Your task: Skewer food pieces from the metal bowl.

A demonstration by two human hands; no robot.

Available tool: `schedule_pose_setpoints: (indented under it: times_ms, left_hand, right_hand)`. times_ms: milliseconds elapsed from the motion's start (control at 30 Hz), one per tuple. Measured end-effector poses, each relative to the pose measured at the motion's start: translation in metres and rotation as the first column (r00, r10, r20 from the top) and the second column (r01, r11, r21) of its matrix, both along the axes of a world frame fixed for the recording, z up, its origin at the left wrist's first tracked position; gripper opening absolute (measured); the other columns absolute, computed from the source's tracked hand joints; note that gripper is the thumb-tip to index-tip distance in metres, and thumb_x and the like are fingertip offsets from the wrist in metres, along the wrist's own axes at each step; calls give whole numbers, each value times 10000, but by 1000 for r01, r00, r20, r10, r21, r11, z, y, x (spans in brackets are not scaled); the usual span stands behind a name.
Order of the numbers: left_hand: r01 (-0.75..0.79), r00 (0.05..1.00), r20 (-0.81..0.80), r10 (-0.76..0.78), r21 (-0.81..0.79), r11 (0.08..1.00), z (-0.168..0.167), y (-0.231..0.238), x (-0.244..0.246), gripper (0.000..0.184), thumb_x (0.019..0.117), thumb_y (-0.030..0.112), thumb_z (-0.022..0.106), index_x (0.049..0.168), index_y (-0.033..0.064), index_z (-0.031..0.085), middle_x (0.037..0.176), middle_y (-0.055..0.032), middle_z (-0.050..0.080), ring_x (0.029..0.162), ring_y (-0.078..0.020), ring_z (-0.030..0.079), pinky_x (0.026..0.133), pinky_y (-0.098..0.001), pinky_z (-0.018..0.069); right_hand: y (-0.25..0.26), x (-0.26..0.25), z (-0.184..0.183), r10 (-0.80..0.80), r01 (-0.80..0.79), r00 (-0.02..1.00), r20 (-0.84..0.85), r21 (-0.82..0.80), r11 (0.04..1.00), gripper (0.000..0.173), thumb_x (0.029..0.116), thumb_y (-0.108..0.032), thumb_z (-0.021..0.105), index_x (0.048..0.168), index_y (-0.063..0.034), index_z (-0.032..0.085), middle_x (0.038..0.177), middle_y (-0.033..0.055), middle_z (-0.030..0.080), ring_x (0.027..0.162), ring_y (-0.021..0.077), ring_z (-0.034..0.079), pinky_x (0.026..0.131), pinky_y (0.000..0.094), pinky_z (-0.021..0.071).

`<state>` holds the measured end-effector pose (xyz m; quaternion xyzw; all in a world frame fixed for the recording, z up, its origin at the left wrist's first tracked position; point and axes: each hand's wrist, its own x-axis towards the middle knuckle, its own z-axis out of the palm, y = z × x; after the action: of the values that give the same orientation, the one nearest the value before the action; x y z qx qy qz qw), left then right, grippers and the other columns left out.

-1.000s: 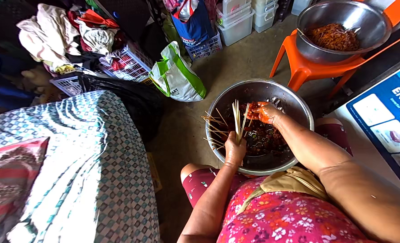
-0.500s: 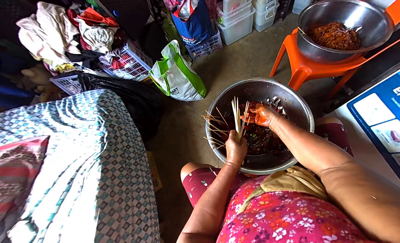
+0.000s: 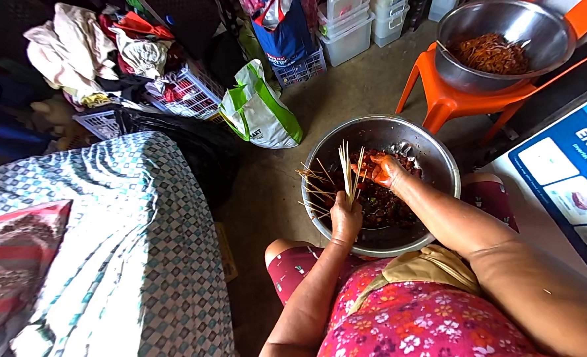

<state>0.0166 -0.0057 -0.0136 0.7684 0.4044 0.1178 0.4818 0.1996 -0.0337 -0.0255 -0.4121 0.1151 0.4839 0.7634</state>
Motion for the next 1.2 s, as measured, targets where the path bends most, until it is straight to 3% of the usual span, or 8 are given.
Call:
schedule_pose_setpoints:
  times_ms: [100, 267, 367, 567, 700, 767, 867, 1200]
  left_hand:
    - [2, 1000, 15, -2, 0, 1000, -1, 0, 0, 249, 961, 84, 585, 1183, -29, 575, 830, -109, 647, 646, -179, 653, 643, -377, 582]
    - [-2, 1000, 31, 2, -2, 1000, -1, 0, -1, 256, 955, 82, 587, 1188, -24, 579, 831, -103, 645, 647, -176, 650, 641, -371, 580]
    - [-11, 1000, 30, 11, 3, 1000, -1, 0, -1, 263, 953, 83, 590, 1193, -26, 574, 832, -103, 645, 649, -173, 652, 643, -371, 581]
    - [-27, 1000, -2, 26, -11, 1000, -1, 1, -1, 285, 957, 79, 589, 1223, -19, 569, 848, -112, 653, 647, -175, 654, 648, -370, 582]
    - [-13, 1000, -6, 13, -11, 1000, 0, 1, -1, 312, 956, 81, 592, 1246, -29, 568, 862, -120, 661, 659, -183, 664, 655, -379, 589]
    - [-7, 1000, -1, 7, -9, 1000, 0, 1, -1, 302, 958, 80, 589, 1238, -32, 570, 859, -122, 659, 654, -185, 663, 649, -378, 589]
    - [3, 1000, -4, -3, -17, 1000, 0, 1, -1, 300, 960, 83, 585, 1238, -28, 573, 848, -116, 655, 646, -182, 659, 643, -376, 588]
    - [33, 999, 3, -33, -15, 999, -1, 1, -1, 292, 950, 82, 583, 1220, -29, 577, 825, -106, 652, 629, -172, 651, 629, -367, 581]
  right_hand:
    - [1, -1, 1, -21, 21, 1000, -15, 7, 1000, 238, 1115, -138, 300, 1237, -10, 459, 992, 161, 632, 859, 276, 708, 837, 451, 618]
    - [0, 8, -9, 67, -65, 995, 72, -35, 997, 173, 1092, -130, 397, 1142, -30, 529, 903, 96, 613, 786, 227, 674, 802, 424, 611]
    - [-3, 17, -9, 159, -143, 976, 150, -112, 983, 176, 1064, -97, 462, 1218, -38, 522, 943, 94, 588, 760, 221, 652, 754, 419, 607]
    - [-13, 31, -10, 334, -299, 911, 244, -168, 939, 325, 986, 67, 348, 1254, 10, 525, 1021, 135, 622, 846, 244, 681, 817, 422, 603]
    - [-16, 32, -9, 346, -319, 904, 250, -143, 937, 351, 946, 71, 374, 1256, 32, 535, 1036, 161, 640, 881, 274, 689, 842, 455, 599]
    - [-14, 30, -6, 332, -300, 910, 246, -159, 940, 255, 998, 45, 438, 1232, 16, 536, 987, 133, 637, 828, 242, 691, 801, 410, 611]
    - [-9, 26, -6, 222, -181, 944, 244, -181, 967, 233, 1004, 59, 497, 1231, 18, 532, 983, 122, 623, 794, 221, 679, 767, 388, 614]
    - [-6, 23, -5, 49, -17, 978, 203, -157, 987, 180, 1027, 19, 510, 1206, 20, 520, 931, 112, 628, 727, 182, 663, 712, 332, 607]
